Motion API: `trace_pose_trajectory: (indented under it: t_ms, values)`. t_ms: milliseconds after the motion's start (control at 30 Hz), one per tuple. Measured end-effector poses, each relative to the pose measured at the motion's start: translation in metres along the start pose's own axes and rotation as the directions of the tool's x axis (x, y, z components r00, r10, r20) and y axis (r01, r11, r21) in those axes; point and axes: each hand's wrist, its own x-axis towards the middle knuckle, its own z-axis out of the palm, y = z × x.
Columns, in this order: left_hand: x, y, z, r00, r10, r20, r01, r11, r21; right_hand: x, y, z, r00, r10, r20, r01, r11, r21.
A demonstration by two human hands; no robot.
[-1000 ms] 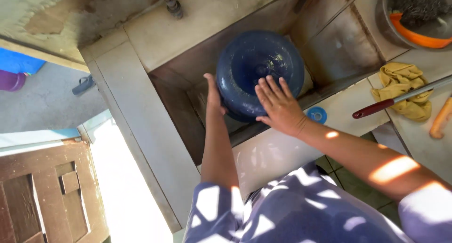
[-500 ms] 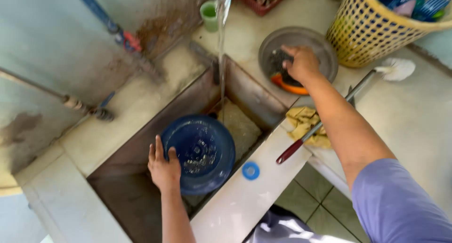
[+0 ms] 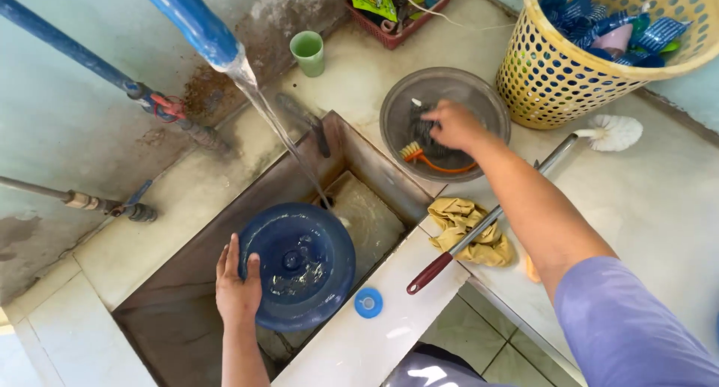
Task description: Cleaning both the exterior and interior of a large blue water jug using brushes and water.
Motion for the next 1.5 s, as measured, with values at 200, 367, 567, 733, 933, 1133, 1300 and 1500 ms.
trace_pose_trajectory:
  t_ms: [200, 367, 567, 733, 933, 1133, 1300, 1500]
  values:
    - [0.017, -0.004, 0.022, 1.000, 0.028, -0.003, -0.028, 1.000, 0.011, -0.019, -0.099, -0.093, 0.936, 0.030, -0.351, 0.114, 0.917, 0.382]
    - [0.030, -0.007, 0.029, 0.997, 0.073, -0.002, -0.073, 0.997, 0.012, -0.084, -0.226, -0.052, 0.960, 0.028, -0.277, 0.147, 0.794, 0.590]
    - [0.038, -0.021, 0.014, 0.990, 0.124, 0.066, -0.126, 0.992, 0.023, -0.109, -0.399, 0.097, 0.968, -0.037, -0.248, 0.073, 0.988, 0.137]
    - [0.059, -0.080, 0.002, 0.980, 0.123, 0.159, -0.120, 0.992, -0.028, -0.145, -0.452, 0.166, 0.997, -0.063, -0.042, 0.072, 0.958, 0.277]
    - [0.049, -0.074, -0.027, 0.904, 0.390, 0.175, -0.375, 0.920, -0.114, -0.089, -0.453, 0.162, 0.921, 0.206, -0.330, -0.214, 0.977, 0.012]
    - [0.048, -0.088, -0.029, 0.943, 0.260, 0.210, -0.233, 0.961, -0.147, -0.066, -0.485, 0.176, 0.964, -0.028, -0.263, -0.002, 0.994, -0.111]
    - [0.038, -0.074, -0.025, 0.953, 0.279, 0.121, -0.259, 0.953, -0.156, -0.078, -0.488, 0.191, 0.944, -0.048, -0.326, 0.085, 0.991, 0.100]
    - [0.018, -0.075, -0.026, 0.966, 0.242, 0.086, -0.230, 0.964, -0.134, -0.058, -0.443, 0.195, 0.935, 0.040, -0.351, -0.093, 0.986, -0.136]
